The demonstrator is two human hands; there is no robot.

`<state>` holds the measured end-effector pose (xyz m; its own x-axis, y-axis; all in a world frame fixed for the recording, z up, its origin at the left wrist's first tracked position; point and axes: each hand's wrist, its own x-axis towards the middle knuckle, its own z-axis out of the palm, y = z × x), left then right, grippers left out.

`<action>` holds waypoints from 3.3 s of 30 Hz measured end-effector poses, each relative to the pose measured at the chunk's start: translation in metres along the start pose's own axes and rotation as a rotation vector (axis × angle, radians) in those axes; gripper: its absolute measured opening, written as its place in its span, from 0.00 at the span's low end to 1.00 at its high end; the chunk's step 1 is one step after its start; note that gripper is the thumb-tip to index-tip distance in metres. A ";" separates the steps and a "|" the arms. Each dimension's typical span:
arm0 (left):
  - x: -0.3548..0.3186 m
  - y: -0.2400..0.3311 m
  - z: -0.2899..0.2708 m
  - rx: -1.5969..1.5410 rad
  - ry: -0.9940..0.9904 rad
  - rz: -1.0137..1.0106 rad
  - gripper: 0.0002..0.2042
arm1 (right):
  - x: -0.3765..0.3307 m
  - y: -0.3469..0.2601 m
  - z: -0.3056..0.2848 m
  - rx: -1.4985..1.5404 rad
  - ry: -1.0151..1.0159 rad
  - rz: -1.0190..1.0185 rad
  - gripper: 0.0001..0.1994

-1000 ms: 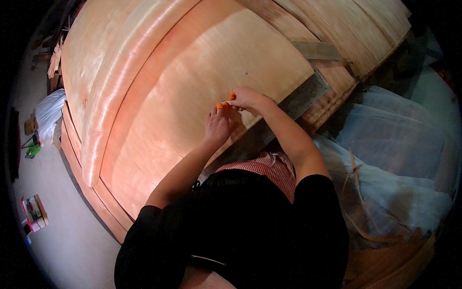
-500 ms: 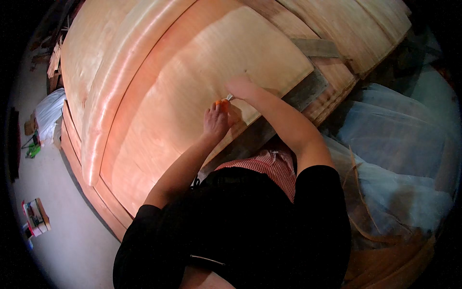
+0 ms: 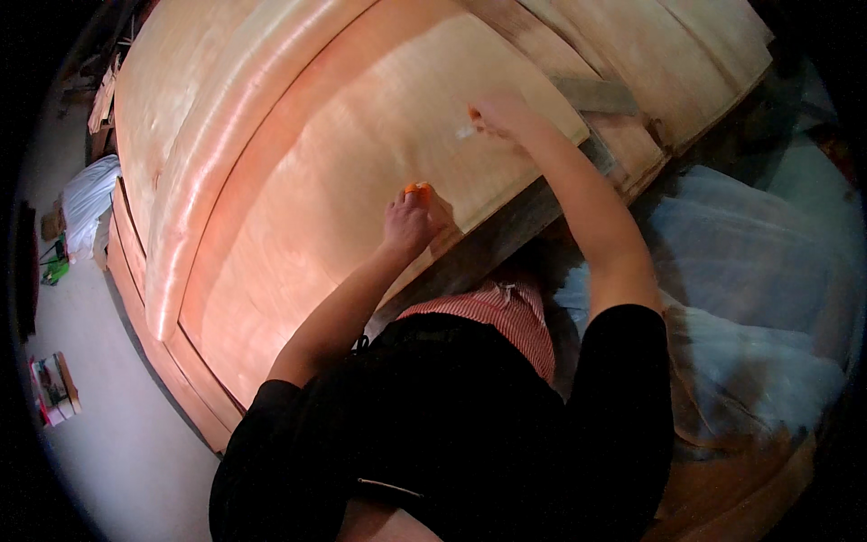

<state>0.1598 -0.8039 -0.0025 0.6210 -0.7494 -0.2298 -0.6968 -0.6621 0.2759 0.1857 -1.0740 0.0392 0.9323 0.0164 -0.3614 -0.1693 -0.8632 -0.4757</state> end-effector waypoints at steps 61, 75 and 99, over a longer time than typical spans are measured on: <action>-0.260 -0.088 0.034 -0.152 0.080 -0.284 0.38 | -0.026 -0.181 0.263 0.830 -0.424 -0.330 0.07; -0.240 -0.095 0.022 -0.207 0.236 -0.157 0.34 | -0.026 -0.242 0.249 0.362 -0.214 -0.196 0.12; -0.248 -0.112 0.038 -0.170 0.173 -0.066 0.32 | -0.032 -0.252 0.257 0.227 -0.093 -0.099 0.12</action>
<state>0.0706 -0.5447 -0.0119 0.7256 -0.6817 -0.0935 -0.5913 -0.6873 0.4218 0.1161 -0.7271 -0.0353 0.9161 0.1506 -0.3715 -0.1558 -0.7200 -0.6762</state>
